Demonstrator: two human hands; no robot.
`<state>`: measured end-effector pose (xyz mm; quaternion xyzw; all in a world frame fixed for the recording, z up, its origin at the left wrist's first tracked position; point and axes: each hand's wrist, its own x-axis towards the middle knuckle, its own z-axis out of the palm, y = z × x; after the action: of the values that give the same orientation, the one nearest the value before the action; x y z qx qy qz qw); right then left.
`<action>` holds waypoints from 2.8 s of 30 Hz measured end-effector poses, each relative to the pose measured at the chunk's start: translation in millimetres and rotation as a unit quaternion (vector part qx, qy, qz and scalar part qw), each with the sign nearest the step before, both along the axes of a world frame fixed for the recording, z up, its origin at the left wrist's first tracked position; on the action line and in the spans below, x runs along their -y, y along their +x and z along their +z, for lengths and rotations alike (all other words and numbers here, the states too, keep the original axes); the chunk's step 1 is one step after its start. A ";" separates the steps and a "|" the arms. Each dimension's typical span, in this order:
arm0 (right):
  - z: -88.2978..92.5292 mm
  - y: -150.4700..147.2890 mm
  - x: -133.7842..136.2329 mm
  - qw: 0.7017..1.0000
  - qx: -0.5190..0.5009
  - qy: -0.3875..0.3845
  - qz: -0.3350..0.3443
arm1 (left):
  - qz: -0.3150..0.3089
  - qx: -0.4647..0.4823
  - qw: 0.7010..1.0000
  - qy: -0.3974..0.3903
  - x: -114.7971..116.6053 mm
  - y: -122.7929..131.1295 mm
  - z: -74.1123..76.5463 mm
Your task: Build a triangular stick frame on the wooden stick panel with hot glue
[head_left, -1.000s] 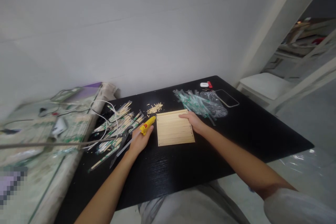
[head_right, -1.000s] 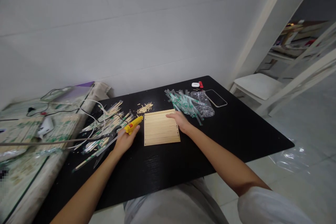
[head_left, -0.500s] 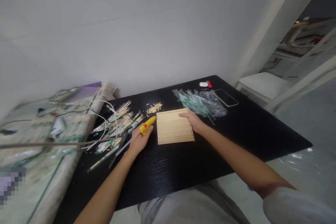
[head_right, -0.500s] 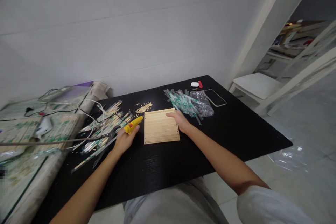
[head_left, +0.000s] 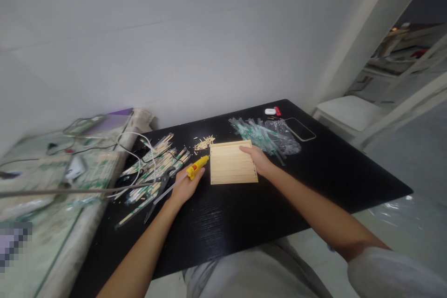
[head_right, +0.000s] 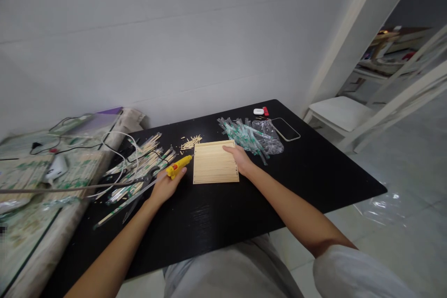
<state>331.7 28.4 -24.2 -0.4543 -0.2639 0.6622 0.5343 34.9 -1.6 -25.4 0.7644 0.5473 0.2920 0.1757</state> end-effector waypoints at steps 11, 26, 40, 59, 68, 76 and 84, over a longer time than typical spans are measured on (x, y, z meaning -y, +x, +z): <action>-8.8 15.1 -17.3 0.996 -0.071 -0.008 -0.056 | -0.022 -0.001 1.000 -0.002 0.3 -1.8 2.9; -11.4 14.8 -18.2 0.993 -0.089 -0.011 -0.072 | -0.043 0.008 0.998 -0.046 -0.3 -6.1 4.0; -6.1 11.6 -14.3 0.996 -0.063 -0.015 -0.069 | -0.038 -0.015 0.999 -0.026 0.4 -2.5 5.1; -1.6 4.7 -7.6 0.995 -0.033 0.027 -0.092 | -0.040 -0.045 0.998 -0.025 0.0 -4.1 5.0; -5.0 3.8 -7.3 0.992 -0.007 0.055 -0.110 | -0.041 -0.042 0.998 -0.027 0.5 -3.2 5.5; -6.1 3.1 -8.0 0.993 -0.001 0.061 -0.105 | -0.037 -0.048 0.998 -0.022 0.4 -3.5 3.1; -8.4 0.8 -8.7 0.993 0.007 0.071 -0.089 | -0.023 -0.044 0.999 -0.006 1.8 0.2 7.0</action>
<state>332.6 37.0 -32.7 -0.4414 -0.2728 0.5881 0.6204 35.2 -3.4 -18.4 0.7879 0.5385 0.2507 0.1624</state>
